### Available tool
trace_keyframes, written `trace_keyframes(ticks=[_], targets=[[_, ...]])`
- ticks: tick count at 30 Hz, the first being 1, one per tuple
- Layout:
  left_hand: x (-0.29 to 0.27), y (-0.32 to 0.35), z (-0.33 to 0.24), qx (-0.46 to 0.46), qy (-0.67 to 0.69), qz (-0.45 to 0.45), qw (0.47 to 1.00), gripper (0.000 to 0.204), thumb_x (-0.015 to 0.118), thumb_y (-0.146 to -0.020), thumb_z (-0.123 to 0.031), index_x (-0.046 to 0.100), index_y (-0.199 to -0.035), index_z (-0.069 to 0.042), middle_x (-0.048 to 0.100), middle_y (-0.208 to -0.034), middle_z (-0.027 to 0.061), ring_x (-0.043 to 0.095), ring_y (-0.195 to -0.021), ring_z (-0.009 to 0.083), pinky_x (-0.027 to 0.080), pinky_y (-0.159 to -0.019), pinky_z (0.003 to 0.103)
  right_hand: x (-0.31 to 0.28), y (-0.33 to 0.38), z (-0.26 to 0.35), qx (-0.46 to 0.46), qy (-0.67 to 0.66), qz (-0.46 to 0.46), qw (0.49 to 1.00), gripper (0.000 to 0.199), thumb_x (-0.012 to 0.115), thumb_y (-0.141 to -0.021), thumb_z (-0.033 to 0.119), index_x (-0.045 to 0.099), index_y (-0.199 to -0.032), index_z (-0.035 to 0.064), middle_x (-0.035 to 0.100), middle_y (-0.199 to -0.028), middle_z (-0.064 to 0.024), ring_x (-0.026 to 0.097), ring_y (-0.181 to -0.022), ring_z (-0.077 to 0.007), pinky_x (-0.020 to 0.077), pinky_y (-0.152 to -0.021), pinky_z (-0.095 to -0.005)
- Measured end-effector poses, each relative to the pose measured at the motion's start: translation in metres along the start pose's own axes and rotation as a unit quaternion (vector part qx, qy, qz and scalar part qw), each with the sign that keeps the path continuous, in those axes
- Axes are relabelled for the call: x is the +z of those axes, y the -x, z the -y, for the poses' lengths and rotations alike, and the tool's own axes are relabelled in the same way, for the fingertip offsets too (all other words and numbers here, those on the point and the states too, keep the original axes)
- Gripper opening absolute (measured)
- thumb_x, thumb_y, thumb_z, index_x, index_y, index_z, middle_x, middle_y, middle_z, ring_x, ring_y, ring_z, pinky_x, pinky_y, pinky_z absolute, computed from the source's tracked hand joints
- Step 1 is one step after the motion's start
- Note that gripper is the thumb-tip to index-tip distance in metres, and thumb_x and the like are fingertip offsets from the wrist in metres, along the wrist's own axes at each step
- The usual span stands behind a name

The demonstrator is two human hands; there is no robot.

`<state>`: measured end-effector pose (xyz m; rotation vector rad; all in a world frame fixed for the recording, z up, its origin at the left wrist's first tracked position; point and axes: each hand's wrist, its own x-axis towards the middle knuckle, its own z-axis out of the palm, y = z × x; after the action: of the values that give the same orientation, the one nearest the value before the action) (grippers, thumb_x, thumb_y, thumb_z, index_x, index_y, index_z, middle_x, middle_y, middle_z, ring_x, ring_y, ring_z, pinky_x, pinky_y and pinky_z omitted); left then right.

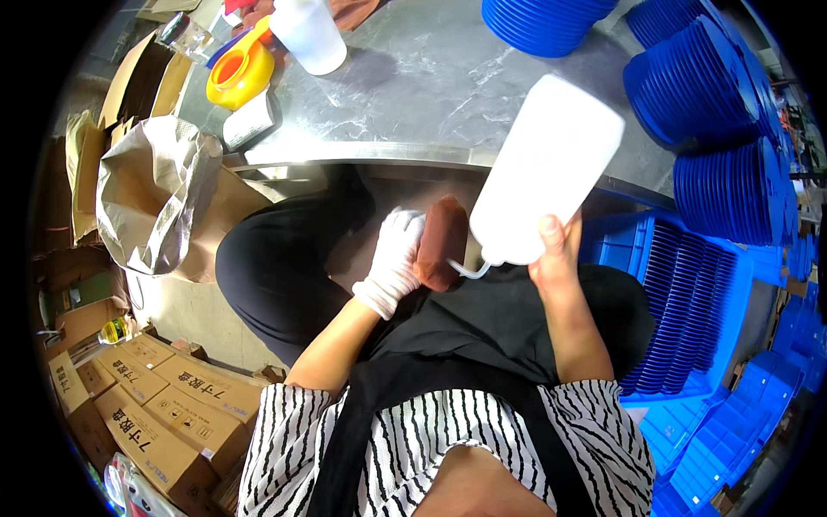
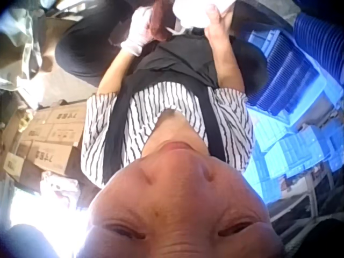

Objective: The person sits at a metal table in a workshop and uses a cloth to wipe the nozzle of a white plastic squeeze bottle. They then pick up a second white bottle and pour liquid from the first bottle into the second one. The person handles the bottles and a cloth throughout the process.

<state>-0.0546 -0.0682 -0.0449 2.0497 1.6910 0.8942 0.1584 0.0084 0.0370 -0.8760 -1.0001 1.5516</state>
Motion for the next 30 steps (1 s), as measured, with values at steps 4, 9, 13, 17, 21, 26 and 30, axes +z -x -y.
trace_keyframes(ticks=[4,9,13,17,21,26,30], targets=[[0.001,0.023,-0.004,0.043,-0.001,0.012,0.999,0.047,0.071,-0.066,-0.031,0.058,-0.105,-0.006,0.058,-0.100,0.0123,0.054,-0.096,0.0335,0.041,-0.092,0.046,0.009,0.020,0.009,-0.040,-0.001,0.066,0.997,0.092,0.074,-0.075,0.039,0.026,-0.141,-0.0041,0.045,-0.133,-0.0159,0.045,-0.124,-0.0245,0.0377,-0.102,-0.0376],[-0.001,-0.012,-0.011,-0.025,-0.036,0.090,0.995,0.036,0.071,-0.066,-0.031,0.061,-0.091,-0.007,0.061,-0.079,0.0117,0.059,-0.078,0.0331,0.046,-0.071,0.042,0.003,-0.002,0.000,0.027,0.014,0.010,0.999,0.092,0.076,-0.074,0.041,0.028,-0.141,-0.0013,0.046,-0.131,-0.0143,0.048,-0.120,-0.0220,0.0394,-0.100,-0.0362],[0.026,0.003,-0.004,-0.040,0.012,0.038,0.998,0.052,0.076,-0.058,-0.030,0.061,-0.102,-0.006,0.064,-0.082,0.0135,0.062,-0.079,0.0344,0.049,-0.071,0.041,-0.001,0.002,0.006,-0.073,-0.030,0.033,0.996,0.090,0.075,-0.076,0.041,0.029,-0.140,-0.0013,0.047,-0.127,-0.0131,0.048,-0.115,-0.0211,0.0387,-0.100,-0.0358],[0.012,-0.023,-0.004,-0.093,-0.028,0.214,0.972,0.067,0.079,-0.052,-0.027,0.060,-0.112,-0.003,0.066,-0.087,0.0089,0.063,-0.082,0.0292,0.051,-0.075,0.035,-0.008,-0.009,-0.009,0.002,0.050,0.013,0.999,0.090,0.074,-0.074,0.035,0.026,-0.142,-0.0005,0.043,-0.134,-0.0158,0.046,-0.124,-0.0247,0.0387,-0.103,-0.0394],[0.030,-0.027,0.001,-0.125,0.172,0.003,0.977,0.055,0.079,-0.044,-0.017,0.062,-0.093,0.001,0.061,-0.081,0.0149,0.061,-0.080,0.0271,0.050,-0.074,0.034,0.000,0.005,0.000,-0.117,-0.024,0.042,0.992,0.095,0.074,-0.072,0.035,0.022,-0.143,-0.0003,0.042,-0.134,-0.0155,0.046,-0.123,-0.0247,0.0389,-0.103,-0.0403],[0.042,-0.024,0.013,-0.191,0.166,0.171,0.952,0.051,0.081,-0.042,-0.016,0.061,-0.087,-0.003,0.059,-0.081,0.0118,0.058,-0.083,0.0184,0.049,-0.074,0.030,0.001,-0.008,-0.003,-0.061,0.040,0.054,0.996,0.086,0.073,-0.075,0.028,0.025,-0.140,0.0005,0.046,-0.125,-0.0112,0.049,-0.113,-0.0199,0.0443,-0.094,-0.0400],[0.083,0.008,0.037,-0.220,0.235,0.115,0.940,0.072,0.084,-0.049,-0.027,0.061,-0.115,-0.011,0.062,-0.107,0.0088,0.058,-0.106,0.0206,0.047,-0.089,0.028,0.009,-0.001,0.020,-0.139,-0.031,0.103,0.984,0.104,0.079,-0.069,0.039,0.020,-0.145,-0.0016,0.043,-0.135,-0.0142,0.047,-0.121,-0.0236,0.0408,-0.101,-0.0403]])
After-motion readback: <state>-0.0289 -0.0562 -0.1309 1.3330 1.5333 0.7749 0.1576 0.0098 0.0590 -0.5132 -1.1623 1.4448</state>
